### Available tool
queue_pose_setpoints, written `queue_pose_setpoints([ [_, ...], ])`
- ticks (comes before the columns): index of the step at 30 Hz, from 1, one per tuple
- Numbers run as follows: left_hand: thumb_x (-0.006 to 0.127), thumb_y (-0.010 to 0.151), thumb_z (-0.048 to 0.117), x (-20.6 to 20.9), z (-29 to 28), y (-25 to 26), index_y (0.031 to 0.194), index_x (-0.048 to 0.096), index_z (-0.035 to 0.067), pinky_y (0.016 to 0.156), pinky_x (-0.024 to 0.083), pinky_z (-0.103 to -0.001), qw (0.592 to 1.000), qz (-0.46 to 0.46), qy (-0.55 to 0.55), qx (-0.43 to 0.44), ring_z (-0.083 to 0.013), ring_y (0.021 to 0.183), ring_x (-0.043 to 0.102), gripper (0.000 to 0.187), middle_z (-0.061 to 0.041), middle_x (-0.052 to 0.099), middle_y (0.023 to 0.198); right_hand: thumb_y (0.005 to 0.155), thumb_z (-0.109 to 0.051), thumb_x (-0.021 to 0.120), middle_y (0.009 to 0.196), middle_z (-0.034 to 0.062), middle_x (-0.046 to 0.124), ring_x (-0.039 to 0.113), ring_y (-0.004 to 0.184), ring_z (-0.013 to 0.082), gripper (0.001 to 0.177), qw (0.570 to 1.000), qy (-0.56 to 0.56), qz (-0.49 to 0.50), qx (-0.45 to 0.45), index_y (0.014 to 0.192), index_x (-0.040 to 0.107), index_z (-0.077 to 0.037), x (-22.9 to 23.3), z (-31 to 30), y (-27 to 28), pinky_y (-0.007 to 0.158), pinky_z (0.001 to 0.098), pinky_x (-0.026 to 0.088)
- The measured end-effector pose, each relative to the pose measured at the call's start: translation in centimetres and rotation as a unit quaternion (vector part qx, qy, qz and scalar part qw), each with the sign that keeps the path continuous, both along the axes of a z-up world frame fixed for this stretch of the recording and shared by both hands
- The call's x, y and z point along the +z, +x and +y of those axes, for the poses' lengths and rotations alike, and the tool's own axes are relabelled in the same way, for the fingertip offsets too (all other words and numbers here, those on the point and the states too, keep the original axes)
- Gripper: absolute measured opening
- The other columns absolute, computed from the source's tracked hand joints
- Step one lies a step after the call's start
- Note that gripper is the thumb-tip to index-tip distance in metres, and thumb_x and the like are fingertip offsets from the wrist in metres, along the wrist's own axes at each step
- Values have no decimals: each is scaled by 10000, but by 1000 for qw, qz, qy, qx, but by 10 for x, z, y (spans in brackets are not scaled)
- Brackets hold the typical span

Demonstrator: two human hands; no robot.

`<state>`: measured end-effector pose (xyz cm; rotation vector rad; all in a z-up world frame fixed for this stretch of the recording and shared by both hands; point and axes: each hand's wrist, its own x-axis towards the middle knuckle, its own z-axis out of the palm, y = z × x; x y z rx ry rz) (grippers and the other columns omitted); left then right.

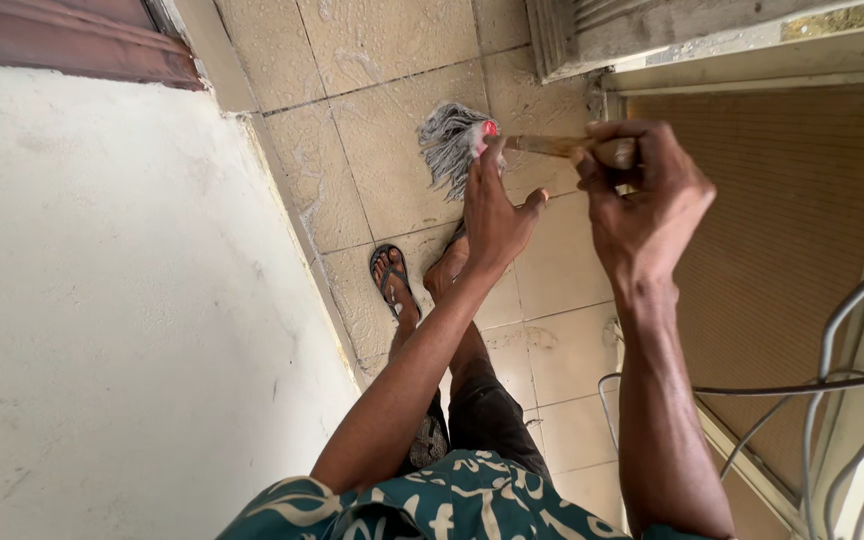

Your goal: The person mops a tiled floor using a mop and bucket, then collects a large coil of cable and carries it along with the bucket.

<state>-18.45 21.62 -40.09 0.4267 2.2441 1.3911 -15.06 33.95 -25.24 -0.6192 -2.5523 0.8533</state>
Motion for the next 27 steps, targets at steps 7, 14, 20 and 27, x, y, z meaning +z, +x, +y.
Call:
queue_pose_setpoints([
  [7, 834, 865, 357, 28, -1, -13, 1319, 539, 105, 1192, 409, -552, 990, 113, 83, 7, -313, 1296, 579, 598, -138, 625, 1316, 1028, -196, 852, 834, 72, 631, 567, 605, 112, 303, 982, 32, 154, -105, 1058, 607, -21, 68, -22, 11, 600, 305, 505],
  [14, 737, 872, 166, 16, -35, -24, 1118, 632, 101, 1004, 535, -428, 991, 75, 104, 32, -233, 1026, 686, 275, -75, 711, 1074, 1094, -173, 853, 845, 47, 657, 593, 662, 119, 224, 994, 26, -74, -74, 1023, 699, -27, 21, -56, -2, 569, 262, 533],
  [20, 688, 916, 213, -33, -69, -55, 786, 604, 49, 745, 514, -423, 996, 8, 68, -59, -239, 788, 642, 226, -84, 662, 793, 957, -148, 795, 914, 129, 714, 730, 715, 202, 152, 990, -40, -136, -20, 959, 760, 1, -60, -111, -23, 582, 306, 628],
  [27, 687, 974, 277, -46, -109, -53, 668, 524, 26, 661, 432, -469, 998, 9, -5, -54, -288, 665, 545, 428, -134, 570, 644, 896, -133, 716, 848, 116, 711, 711, 706, 213, 166, 982, -90, -160, 53, 955, 781, 8, -57, -141, -22, 664, 395, 624],
])
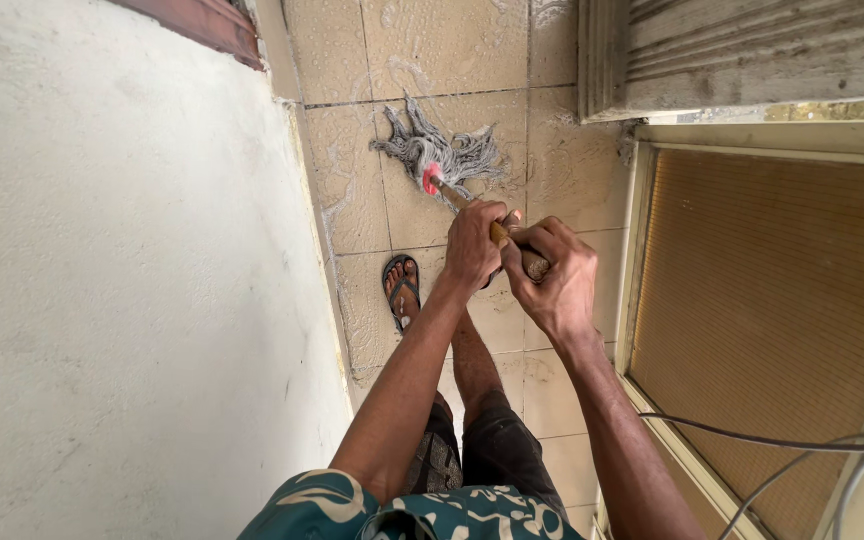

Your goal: The person mops a tiled floor using a mop and bucket, then collects a large coil of cable and carries it along with the bucket.

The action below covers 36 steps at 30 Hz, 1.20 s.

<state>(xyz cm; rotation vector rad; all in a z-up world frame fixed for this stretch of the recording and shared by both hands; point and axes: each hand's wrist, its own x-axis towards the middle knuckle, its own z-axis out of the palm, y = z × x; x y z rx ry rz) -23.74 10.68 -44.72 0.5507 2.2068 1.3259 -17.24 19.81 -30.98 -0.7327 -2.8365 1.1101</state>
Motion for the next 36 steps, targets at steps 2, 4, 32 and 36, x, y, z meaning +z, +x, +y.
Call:
queue_pose_setpoints([
  [2, 681, 983, 268, -12, -18, 13, 666, 520, 27, 660, 422, -466, 999, -4, -25, 25, -308, 641, 533, 430, -136, 561, 625, 896, -147, 700, 866, 109, 718, 717, 718, 214, 177, 999, -30, -33, 16, 964, 774, -1, -9, -11, -3, 680, 379, 636],
  [4, 668, 985, 276, -26, -40, 29, 662, 527, 44, 656, 425, -459, 997, -21, -62, 29, -307, 625, 543, 423, -131, 558, 626, 887, -150, 690, 891, 112, 724, 722, 744, 222, 185, 996, -60, -46, 37, 970, 771, -6, -20, -16, 2, 706, 375, 639],
  [32, 823, 743, 250, -58, 83, 25, 592, 423, 98, 658, 413, -412, 988, 44, 75, 131, -220, 588, 473, 454, -39, 453, 582, 854, -69, 553, 1016, 132, 794, 750, 735, 195, 252, 975, -119, -20, -189, 958, 781, -40, -16, 44, 9, 611, 309, 601],
  [36, 799, 759, 177, -55, 125, 105, 648, 473, 91, 790, 498, -446, 996, 47, 68, 25, -226, 658, 555, 354, -45, 518, 631, 851, -20, 554, 1050, 122, 795, 766, 943, 222, 239, 967, -69, 15, -244, 933, 777, 4, 13, 69, 69, 866, 339, 596],
])
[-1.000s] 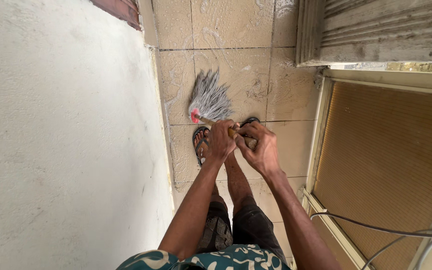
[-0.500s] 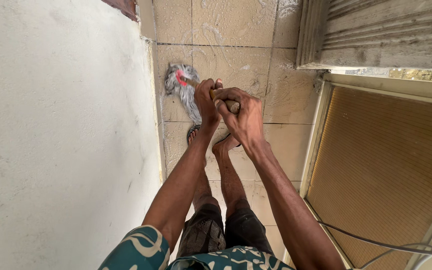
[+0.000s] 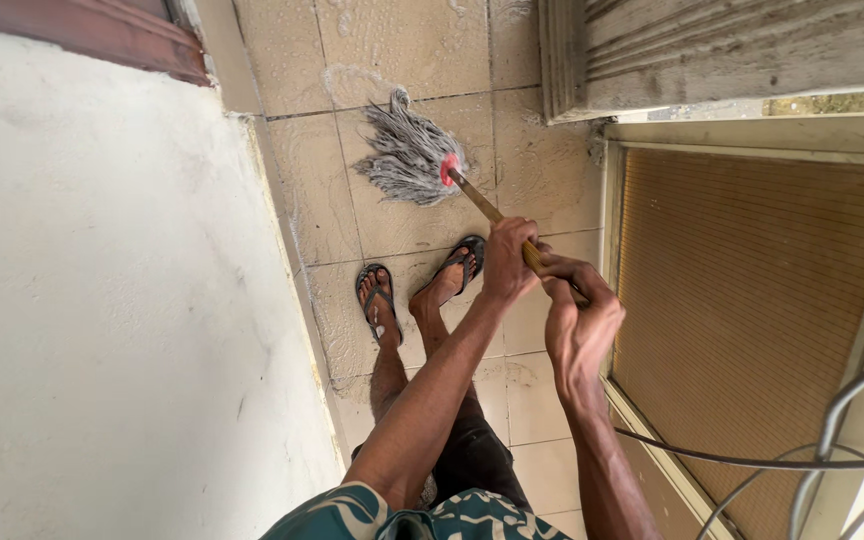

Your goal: The person mops a tiled floor using a mop and bucket, then collects a large coil of cable and carries it along with the bucket.

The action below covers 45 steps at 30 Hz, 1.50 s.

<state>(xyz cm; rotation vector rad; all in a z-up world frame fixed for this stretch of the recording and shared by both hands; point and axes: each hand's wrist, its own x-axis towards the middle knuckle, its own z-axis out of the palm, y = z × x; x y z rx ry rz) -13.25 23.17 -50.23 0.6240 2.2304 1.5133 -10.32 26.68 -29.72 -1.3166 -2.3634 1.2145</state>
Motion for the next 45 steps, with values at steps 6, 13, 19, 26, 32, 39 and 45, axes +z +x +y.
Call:
queue_pose_setpoints([
  [6, 738, 871, 245, -48, 27, 97, 666, 493, 92, 634, 492, -378, 965, -149, -16, -213, -193, 633, 547, 354, -31, 538, 650, 905, -43, 510, 874, 167, 798, 591, 485, 235, 280, 983, -34, -157, -94, 934, 788, -32, -36, 12, 69, 432, 361, 465],
  [13, 680, 946, 272, -83, 16, 99, 702, 518, 112, 619, 516, -349, 900, -236, -20, -365, -162, 637, 555, 334, -7, 558, 682, 864, -125, 528, 698, 145, 710, 492, 382, 110, 272, 994, 5, -106, -29, 812, 772, -17, -104, -16, 87, 333, 301, 409],
  [19, 631, 1011, 294, -69, 75, 50, 733, 538, 130, 606, 537, -325, 957, -113, 52, -263, -136, 640, 563, 336, 14, 576, 710, 868, -182, 578, 578, 174, 671, 436, 382, 217, 250, 988, 10, -118, -97, 841, 785, -44, -99, 52, 52, 356, 325, 329],
  [26, 672, 952, 363, -58, 125, 5, 650, 534, 139, 469, 504, -292, 951, -117, 0, -286, -98, 529, 516, 401, 57, 595, 668, 796, -45, 519, 1001, 167, 806, 689, 1173, 294, 239, 995, 67, 79, 3, 721, 734, 27, -59, 79, 11, 877, 381, 571],
  [32, 672, 947, 453, -34, 94, -18, 615, 502, 138, 450, 421, -308, 967, -6, -59, -248, -94, 501, 453, 488, 64, 533, 599, 761, -61, 515, 1094, 86, 813, 710, 858, 387, 244, 980, -145, -51, -125, 758, 755, -12, -24, 75, -1, 711, 476, 526],
  [39, 691, 829, 571, 4, 32, -89, 651, 547, 116, 458, 415, -404, 975, 43, -103, -192, -149, 483, 453, 509, -3, 532, 579, 684, 19, 494, 1061, 118, 801, 654, 1310, 265, 227, 977, -183, 77, 72, 682, 719, -2, -32, 65, -34, 1003, 401, 591],
  [45, 629, 927, 374, 9, -8, -172, 824, 585, 78, 610, 471, -435, 976, 68, -164, -124, -241, 698, 574, 317, -64, 608, 785, 743, 91, 526, 1024, 135, 806, 600, 1368, 312, 167, 960, -158, 125, 193, 682, 675, 47, -59, 40, -101, 1117, 415, 497],
])
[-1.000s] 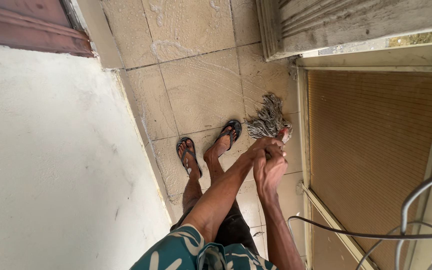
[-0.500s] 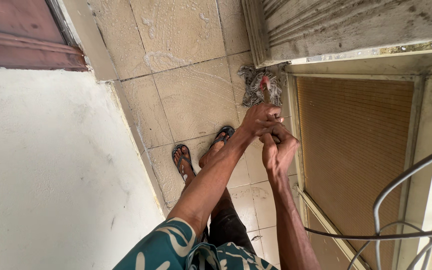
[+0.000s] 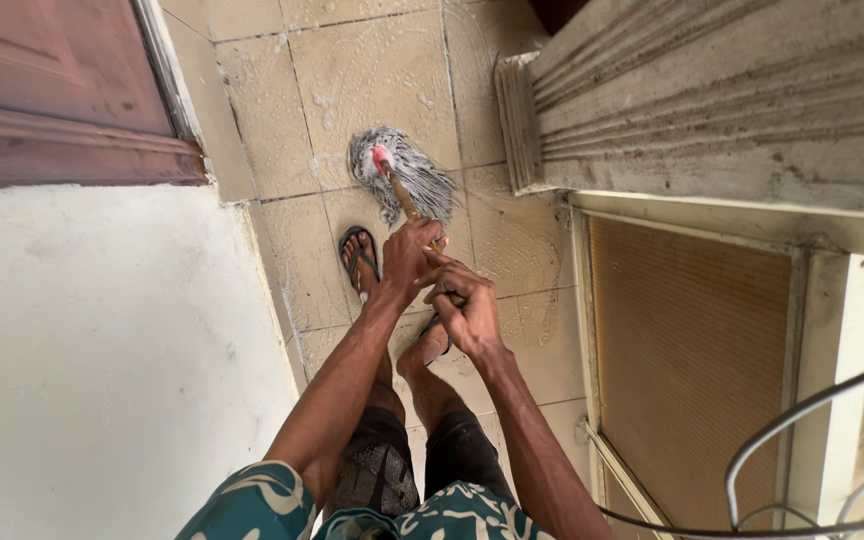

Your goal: The person mops a tiled floor using a mop and bucket, then collects a large coil of cable and carries it along with the bucket.

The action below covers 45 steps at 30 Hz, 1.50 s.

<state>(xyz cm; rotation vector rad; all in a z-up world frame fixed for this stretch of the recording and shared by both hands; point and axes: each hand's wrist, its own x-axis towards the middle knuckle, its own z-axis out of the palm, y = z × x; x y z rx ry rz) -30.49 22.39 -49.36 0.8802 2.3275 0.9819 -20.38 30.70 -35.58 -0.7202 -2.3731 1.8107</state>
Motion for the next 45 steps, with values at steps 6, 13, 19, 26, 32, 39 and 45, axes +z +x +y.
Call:
queue_pose_setpoints([
  [6, 708, 871, 321, 10, -3, -96, 768, 524, 18, 654, 449, -483, 997, 47, 41, 41, -338, 771, 564, 368, -135, 557, 791, 776, 38, 507, 1017, 122, 790, 611, 1351, 278, 178, 998, -39, -48, -32, 749, 682, 48, 11, -7, -98, 919, 387, 546],
  [13, 644, 906, 397, 83, 36, -170, 728, 563, 93, 627, 480, -427, 994, -51, 86, 43, -258, 682, 593, 362, -79, 595, 740, 762, 24, 520, 910, 129, 790, 742, 1144, 254, 201, 993, 23, -13, -112, 751, 721, 23, 110, 13, -189, 1023, 385, 557],
  [19, 681, 893, 287, 212, 86, -194, 745, 555, 93, 665, 495, -420, 993, -24, 118, 11, -215, 696, 592, 274, -59, 590, 741, 744, 9, 573, 798, 106, 766, 779, 1001, 231, 130, 987, 94, 20, -127, 723, 701, 15, 248, 48, -219, 1062, 404, 542],
  [26, 716, 919, 183, 340, 167, -232, 784, 576, 93, 716, 539, -377, 973, 41, 215, -77, -176, 715, 585, 214, -33, 601, 772, 707, -2, 531, 745, 83, 745, 784, 925, 230, 175, 965, 199, 85, -150, 700, 702, -39, 371, 89, -239, 1130, 484, 541],
  [32, 743, 918, 282, 367, 249, -277, 841, 660, 72, 702, 551, -359, 964, 37, 224, -137, -171, 713, 595, 238, -28, 600, 751, 745, -11, 525, 818, 90, 744, 767, 1003, 240, 166, 946, 241, 99, -192, 747, 689, -38, 393, 138, -276, 1186, 490, 511],
  [39, 676, 953, 251, 298, 367, -355, 812, 648, 59, 660, 596, -350, 951, -59, 193, -234, -171, 687, 647, 240, -50, 622, 778, 784, 65, 564, 999, 111, 763, 713, 1178, 262, 200, 942, 214, 56, -251, 864, 712, -44, 330, 238, -342, 1161, 463, 480],
  [45, 707, 898, 190, 176, 457, -402, 744, 645, 39, 644, 567, -377, 934, -53, 174, -307, -196, 637, 649, 224, -100, 666, 721, 853, 90, 581, 1245, 111, 743, 633, 1331, 282, 231, 945, 141, -34, -292, 992, 673, -69, 242, 332, -398, 1082, 417, 493],
])
